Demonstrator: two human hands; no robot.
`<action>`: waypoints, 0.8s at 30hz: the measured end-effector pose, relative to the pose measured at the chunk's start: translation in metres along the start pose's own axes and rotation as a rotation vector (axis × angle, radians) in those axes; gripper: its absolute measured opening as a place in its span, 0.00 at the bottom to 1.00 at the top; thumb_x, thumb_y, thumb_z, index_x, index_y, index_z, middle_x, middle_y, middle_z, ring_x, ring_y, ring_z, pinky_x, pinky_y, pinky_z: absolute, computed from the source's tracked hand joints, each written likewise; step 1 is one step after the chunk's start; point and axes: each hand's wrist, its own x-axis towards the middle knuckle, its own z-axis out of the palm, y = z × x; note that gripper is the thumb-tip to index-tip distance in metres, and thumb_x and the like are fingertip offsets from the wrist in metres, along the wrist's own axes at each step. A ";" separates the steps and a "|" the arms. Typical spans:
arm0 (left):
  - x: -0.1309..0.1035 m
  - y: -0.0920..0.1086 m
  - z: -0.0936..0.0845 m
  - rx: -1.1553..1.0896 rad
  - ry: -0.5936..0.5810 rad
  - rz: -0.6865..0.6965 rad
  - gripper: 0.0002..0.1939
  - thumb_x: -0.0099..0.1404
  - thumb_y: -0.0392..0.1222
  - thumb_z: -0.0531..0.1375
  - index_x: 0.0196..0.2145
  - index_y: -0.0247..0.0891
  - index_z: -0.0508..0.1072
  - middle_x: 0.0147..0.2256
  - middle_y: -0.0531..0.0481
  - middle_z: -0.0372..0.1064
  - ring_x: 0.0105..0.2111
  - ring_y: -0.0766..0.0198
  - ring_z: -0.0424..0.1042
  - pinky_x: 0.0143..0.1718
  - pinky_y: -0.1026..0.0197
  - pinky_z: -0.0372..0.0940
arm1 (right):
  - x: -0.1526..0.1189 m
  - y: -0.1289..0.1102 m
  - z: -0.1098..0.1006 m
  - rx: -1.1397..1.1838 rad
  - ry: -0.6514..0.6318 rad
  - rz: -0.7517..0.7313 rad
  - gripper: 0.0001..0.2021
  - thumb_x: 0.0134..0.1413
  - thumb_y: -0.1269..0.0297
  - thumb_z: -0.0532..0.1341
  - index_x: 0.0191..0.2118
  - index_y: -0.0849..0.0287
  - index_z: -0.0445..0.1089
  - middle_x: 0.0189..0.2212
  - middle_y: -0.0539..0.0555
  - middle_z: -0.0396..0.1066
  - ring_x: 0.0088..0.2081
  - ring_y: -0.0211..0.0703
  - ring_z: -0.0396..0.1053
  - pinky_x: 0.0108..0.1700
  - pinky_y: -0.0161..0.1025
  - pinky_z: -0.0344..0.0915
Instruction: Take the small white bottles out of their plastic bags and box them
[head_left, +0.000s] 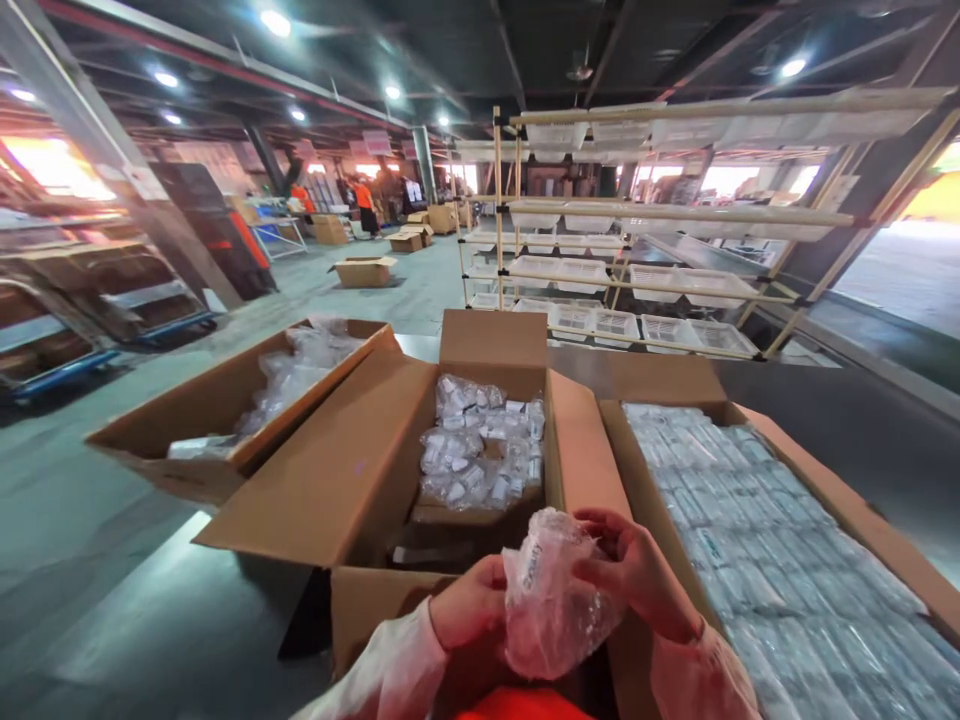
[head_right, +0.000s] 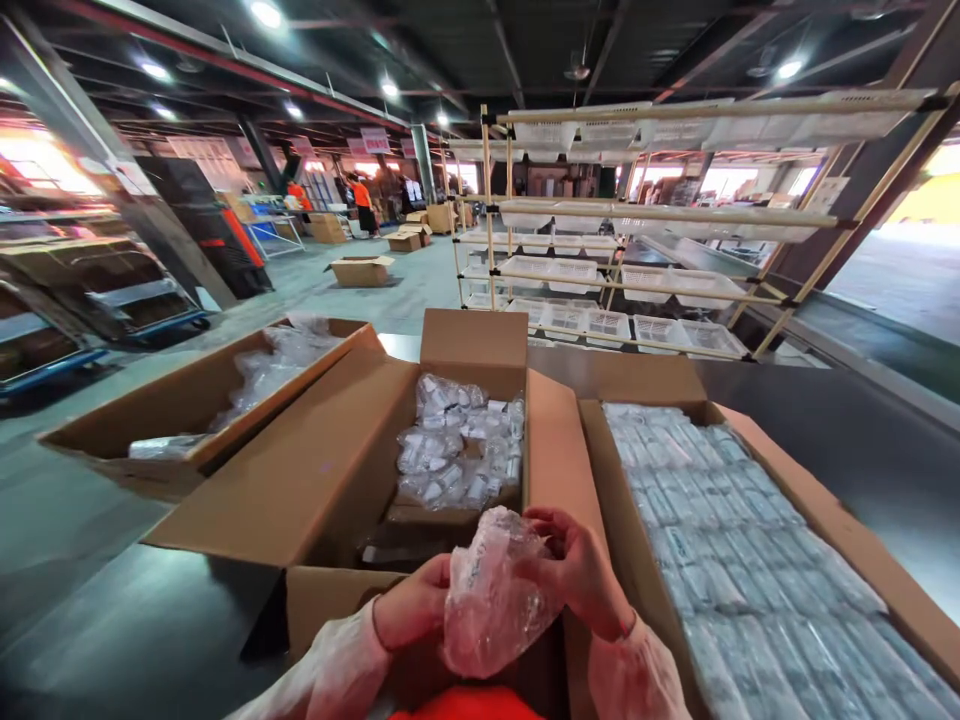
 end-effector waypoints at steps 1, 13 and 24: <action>-0.001 -0.001 0.001 -0.041 0.000 -0.001 0.18 0.45 0.44 0.72 0.33 0.30 0.80 0.27 0.46 0.73 0.26 0.66 0.68 0.33 0.64 0.62 | -0.001 -0.001 -0.002 0.003 -0.008 0.006 0.32 0.24 0.64 0.75 0.44 0.61 0.70 0.36 0.53 0.73 0.30 0.39 0.70 0.32 0.35 0.67; -0.012 0.007 0.033 -0.256 0.225 0.036 0.16 0.44 0.43 0.73 0.32 0.33 0.80 0.25 0.47 0.74 0.23 0.69 0.68 0.27 0.68 0.61 | -0.013 -0.019 -0.005 -0.025 -0.257 -0.006 0.38 0.29 0.67 0.73 0.53 0.61 0.68 0.45 0.56 0.74 0.45 0.51 0.71 0.46 0.41 0.67; -0.011 0.012 0.045 -0.201 0.128 0.057 0.18 0.45 0.42 0.72 0.35 0.33 0.79 0.26 0.48 0.73 0.27 0.64 0.70 0.31 0.64 0.62 | -0.018 -0.026 0.002 -0.018 -0.366 0.062 0.26 0.27 0.74 0.70 0.42 0.63 0.71 0.31 0.49 0.73 0.32 0.40 0.70 0.34 0.32 0.67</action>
